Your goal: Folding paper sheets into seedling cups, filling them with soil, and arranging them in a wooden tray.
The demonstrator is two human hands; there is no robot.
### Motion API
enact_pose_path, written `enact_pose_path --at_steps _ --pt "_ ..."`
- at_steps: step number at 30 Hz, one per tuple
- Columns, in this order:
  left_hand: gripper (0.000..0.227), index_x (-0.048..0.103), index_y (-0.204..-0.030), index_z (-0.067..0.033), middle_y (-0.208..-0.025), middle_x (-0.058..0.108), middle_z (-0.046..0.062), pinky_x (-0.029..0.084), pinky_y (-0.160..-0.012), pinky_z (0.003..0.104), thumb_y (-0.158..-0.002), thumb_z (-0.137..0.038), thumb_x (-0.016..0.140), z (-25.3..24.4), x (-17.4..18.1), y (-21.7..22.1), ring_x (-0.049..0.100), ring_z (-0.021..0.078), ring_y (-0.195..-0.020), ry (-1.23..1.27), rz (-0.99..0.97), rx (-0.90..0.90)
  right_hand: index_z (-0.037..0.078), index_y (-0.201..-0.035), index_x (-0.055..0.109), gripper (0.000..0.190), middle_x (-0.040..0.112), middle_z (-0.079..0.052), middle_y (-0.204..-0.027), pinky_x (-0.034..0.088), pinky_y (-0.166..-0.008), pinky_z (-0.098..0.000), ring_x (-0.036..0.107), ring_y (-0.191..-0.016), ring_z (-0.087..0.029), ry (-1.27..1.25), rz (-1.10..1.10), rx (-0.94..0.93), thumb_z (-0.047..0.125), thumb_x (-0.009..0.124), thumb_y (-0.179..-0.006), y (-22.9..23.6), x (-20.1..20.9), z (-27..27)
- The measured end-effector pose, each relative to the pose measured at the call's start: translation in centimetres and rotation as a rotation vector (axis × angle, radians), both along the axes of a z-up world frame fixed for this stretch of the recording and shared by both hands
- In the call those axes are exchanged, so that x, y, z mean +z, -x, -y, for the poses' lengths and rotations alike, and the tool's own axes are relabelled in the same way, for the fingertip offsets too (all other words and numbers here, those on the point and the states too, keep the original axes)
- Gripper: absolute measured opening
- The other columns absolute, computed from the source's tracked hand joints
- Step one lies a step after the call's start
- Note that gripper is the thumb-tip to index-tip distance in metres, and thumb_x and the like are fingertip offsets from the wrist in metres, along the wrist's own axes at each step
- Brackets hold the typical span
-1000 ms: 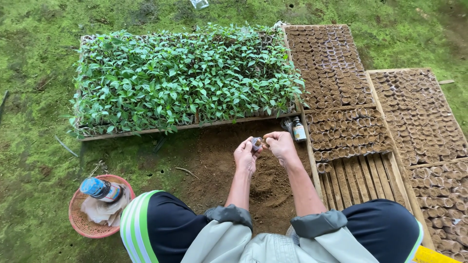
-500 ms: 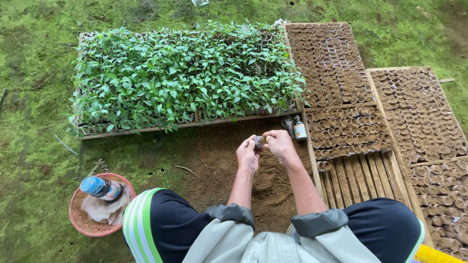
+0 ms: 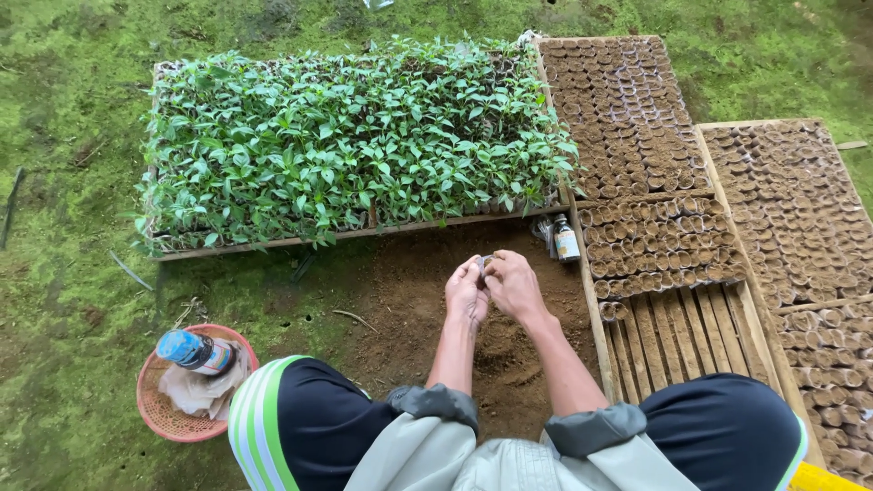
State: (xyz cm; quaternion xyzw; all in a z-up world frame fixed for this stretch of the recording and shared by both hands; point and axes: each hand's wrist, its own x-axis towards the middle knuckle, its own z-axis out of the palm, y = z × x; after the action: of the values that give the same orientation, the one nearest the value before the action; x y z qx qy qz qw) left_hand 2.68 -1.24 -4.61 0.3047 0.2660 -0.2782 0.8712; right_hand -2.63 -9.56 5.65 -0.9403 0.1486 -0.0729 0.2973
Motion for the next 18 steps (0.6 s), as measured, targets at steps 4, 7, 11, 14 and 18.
enact_pose_path --at_steps 4,7,11,14,18 --pt "0.024 0.065 -0.122 0.0005 -0.112 0.071 0.029 0.068 -0.077 0.046 -0.099 -0.007 0.064 -0.6 -1.3 -0.2 0.075 0.0361 -0.094 0.038 -0.086 0.029 0.016 -0.095 0.078 0.014 0.069 -0.016 -0.124 0.056 -0.094 -0.0474 0.066 -0.116 -0.041 -0.136 0.063 -0.115 0.017 0.069 -0.085 0.9 -0.6 -0.6" --pt "0.020 0.066 -0.117 0.0024 -0.111 0.071 0.032 0.068 -0.077 0.044 -0.101 -0.008 0.061 -0.9 -1.5 -0.7 0.075 0.0398 -0.094 0.075 -0.136 0.067 0.015 -0.102 0.077 0.017 0.070 -0.014 -0.117 0.057 -0.093 -0.0432 0.068 -0.113 -0.035 -0.137 0.079 -0.223 0.019 0.067 -0.088 2.0 -4.5 -0.1" --pt "0.023 0.066 -0.114 0.0051 -0.111 0.069 0.035 0.069 -0.078 0.042 -0.105 -0.014 0.057 -1.6 -1.0 -1.1 0.074 0.0439 -0.094 0.089 -0.156 0.092 0.005 -0.117 0.072 0.028 0.069 -0.020 -0.116 0.055 -0.099 -0.0478 0.067 -0.115 -0.039 0.040 0.001 -0.159 0.009 0.069 -0.090 3.5 -12.7 -0.8" --pt "0.024 0.066 -0.113 0.0063 -0.110 0.070 0.036 0.069 -0.078 0.044 -0.105 -0.014 0.057 -1.7 -0.5 -1.3 0.074 0.0458 -0.093 0.106 -0.172 0.113 -0.003 -0.134 0.060 0.056 0.060 -0.027 -0.135 0.047 -0.113 -0.0474 0.053 -0.135 -0.042 0.085 -0.104 -0.029 0.004 0.066 -0.079 4.0 -12.9 -3.9" --pt "0.025 0.065 -0.115 0.0080 -0.112 0.068 0.038 0.069 -0.080 0.047 -0.105 -0.013 0.056 -1.5 -1.0 -2.2 0.073 0.0485 -0.094 0.136 -0.166 0.132 -0.005 -0.128 0.067 0.049 0.058 -0.026 -0.142 0.032 -0.125 -0.0467 0.045 -0.143 -0.039 0.319 -0.122 0.193 0.011 0.062 -0.082 4.0 -9.5 -6.9"
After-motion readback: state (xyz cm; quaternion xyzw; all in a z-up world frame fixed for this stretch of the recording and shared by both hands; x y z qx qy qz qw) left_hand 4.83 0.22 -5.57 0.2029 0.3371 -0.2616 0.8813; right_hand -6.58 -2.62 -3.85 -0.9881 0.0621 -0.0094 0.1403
